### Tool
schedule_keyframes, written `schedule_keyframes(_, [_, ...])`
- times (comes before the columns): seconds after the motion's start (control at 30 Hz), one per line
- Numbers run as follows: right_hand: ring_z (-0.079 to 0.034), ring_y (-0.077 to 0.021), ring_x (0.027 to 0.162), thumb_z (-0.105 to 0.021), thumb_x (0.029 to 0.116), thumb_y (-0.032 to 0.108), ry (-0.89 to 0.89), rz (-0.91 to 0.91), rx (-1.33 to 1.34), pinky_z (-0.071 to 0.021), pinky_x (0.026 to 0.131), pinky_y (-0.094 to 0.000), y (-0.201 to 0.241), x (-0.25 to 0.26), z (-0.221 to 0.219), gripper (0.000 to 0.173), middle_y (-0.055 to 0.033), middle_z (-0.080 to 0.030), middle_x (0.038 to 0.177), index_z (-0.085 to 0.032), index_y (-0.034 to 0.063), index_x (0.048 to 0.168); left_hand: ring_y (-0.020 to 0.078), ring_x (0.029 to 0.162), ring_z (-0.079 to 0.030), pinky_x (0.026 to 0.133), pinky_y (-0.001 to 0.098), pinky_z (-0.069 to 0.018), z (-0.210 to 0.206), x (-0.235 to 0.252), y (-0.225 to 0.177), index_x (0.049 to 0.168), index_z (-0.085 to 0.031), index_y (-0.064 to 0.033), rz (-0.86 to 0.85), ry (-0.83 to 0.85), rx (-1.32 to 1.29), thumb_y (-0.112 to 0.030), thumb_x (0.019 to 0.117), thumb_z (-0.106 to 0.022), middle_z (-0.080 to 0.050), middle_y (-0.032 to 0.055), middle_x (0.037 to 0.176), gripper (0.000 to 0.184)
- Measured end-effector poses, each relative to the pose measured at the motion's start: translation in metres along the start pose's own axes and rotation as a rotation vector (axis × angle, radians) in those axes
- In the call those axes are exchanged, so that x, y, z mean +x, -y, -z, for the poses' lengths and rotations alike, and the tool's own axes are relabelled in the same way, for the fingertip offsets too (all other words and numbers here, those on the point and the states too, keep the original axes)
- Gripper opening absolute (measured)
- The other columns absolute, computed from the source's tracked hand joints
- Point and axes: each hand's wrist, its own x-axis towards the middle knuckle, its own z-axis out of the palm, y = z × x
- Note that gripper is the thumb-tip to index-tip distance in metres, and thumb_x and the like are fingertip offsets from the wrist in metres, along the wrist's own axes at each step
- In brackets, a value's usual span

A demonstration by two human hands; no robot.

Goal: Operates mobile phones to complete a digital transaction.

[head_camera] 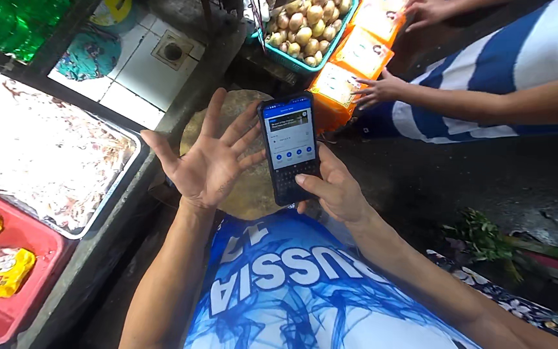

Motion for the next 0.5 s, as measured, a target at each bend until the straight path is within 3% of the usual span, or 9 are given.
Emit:
schedule_keyframes(0.23, [-0.073,-0.0202,0.072,-0.06,0.0946,0.005,-0.089,0.013,-0.033,-0.0596,0.044,-0.0301,-0.0013,0.0038,-0.0042,0.049,-0.0118,-0.069,0.111,-0.046,0.0133,0.141,0.0436,0.148,-0.035,0.106,0.0639,-0.045,-0.0026,0.0035,-0.0007,0.164,-0.008,-0.0351,0.0,0.026,-0.019,-0.095,0.0756,-0.026,-0.026,0.0155,0.167,0.108])
schedule_keyframes(0.5, [-0.074,-0.0207,0.077,-0.055,0.0954,0.005,-0.009,0.038,0.002,-0.0616,0.048,-0.0313,-0.0027,0.0059,0.0013,0.053,-0.0117,-0.067,0.116,-0.04,0.0133,0.145,0.0445,0.149,-0.031,0.107,0.0667,-0.0425,0.0001,0.0062,-0.0035,0.164,-0.007,-0.0358,-0.001,0.022,0.007,-0.095,0.0757,-0.02,-0.021,0.015,0.168,0.107])
